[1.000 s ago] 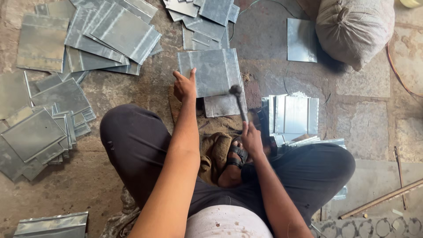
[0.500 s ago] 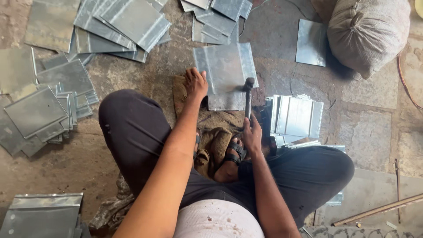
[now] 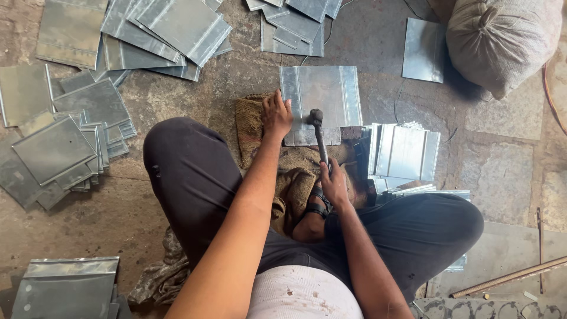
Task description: The person is hammering a metal sheet against another sheet to flatten or shape it. The person then picks up another metal sheet and continues the same hammering action.
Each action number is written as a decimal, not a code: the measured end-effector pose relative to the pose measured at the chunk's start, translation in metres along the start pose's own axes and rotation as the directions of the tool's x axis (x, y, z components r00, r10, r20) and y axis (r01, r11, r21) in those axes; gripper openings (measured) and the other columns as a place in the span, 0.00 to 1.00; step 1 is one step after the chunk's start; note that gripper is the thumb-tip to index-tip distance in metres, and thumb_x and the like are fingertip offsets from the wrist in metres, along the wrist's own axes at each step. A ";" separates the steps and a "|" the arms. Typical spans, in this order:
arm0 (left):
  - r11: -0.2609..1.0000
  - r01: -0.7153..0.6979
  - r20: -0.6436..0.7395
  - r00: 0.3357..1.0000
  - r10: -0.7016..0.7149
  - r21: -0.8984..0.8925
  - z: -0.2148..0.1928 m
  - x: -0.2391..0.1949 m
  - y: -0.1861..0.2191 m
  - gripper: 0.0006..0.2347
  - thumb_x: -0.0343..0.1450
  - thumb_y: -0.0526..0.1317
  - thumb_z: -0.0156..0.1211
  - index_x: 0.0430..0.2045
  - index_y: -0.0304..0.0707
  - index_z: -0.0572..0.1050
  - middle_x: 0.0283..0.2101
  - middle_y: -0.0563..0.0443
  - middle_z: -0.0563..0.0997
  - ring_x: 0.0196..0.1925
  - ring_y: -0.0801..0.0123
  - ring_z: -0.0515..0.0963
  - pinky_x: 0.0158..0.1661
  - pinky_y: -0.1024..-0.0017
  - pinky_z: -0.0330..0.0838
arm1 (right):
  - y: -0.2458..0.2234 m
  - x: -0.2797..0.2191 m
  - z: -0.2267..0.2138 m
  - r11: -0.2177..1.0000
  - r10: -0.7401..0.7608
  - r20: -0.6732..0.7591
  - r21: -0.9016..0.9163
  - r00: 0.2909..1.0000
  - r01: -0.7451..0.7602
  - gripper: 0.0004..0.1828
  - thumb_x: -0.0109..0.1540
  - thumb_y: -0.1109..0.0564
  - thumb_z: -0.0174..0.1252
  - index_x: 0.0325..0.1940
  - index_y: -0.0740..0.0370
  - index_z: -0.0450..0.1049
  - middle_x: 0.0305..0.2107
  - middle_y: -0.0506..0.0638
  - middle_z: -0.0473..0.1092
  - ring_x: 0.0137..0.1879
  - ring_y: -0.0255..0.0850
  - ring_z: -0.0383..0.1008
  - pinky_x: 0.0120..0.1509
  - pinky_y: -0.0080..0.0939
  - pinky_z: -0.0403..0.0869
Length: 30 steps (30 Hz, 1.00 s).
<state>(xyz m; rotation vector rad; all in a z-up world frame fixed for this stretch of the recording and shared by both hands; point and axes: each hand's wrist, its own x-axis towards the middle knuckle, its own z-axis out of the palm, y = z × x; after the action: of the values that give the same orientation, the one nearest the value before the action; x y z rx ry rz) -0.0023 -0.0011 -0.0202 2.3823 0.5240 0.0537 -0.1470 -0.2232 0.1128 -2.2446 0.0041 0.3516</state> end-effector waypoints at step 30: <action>0.996 0.012 0.051 0.999 -0.008 -0.089 -0.005 -0.005 0.005 0.26 0.80 0.52 0.40 0.75 0.50 0.48 0.74 0.57 0.62 0.79 0.46 0.47 0.74 0.46 0.48 | -0.031 0.026 -0.017 0.999 0.006 -0.041 0.048 0.999 -0.004 0.25 0.72 0.44 0.45 0.61 0.66 0.72 0.23 0.48 0.71 0.26 0.34 0.70 0.27 0.39 0.69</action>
<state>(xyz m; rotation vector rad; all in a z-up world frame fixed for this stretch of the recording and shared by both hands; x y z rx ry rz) -0.0057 -0.0030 -0.0126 2.2879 0.4993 0.0122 -0.1141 -0.2132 0.1405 -2.2046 0.0390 0.3048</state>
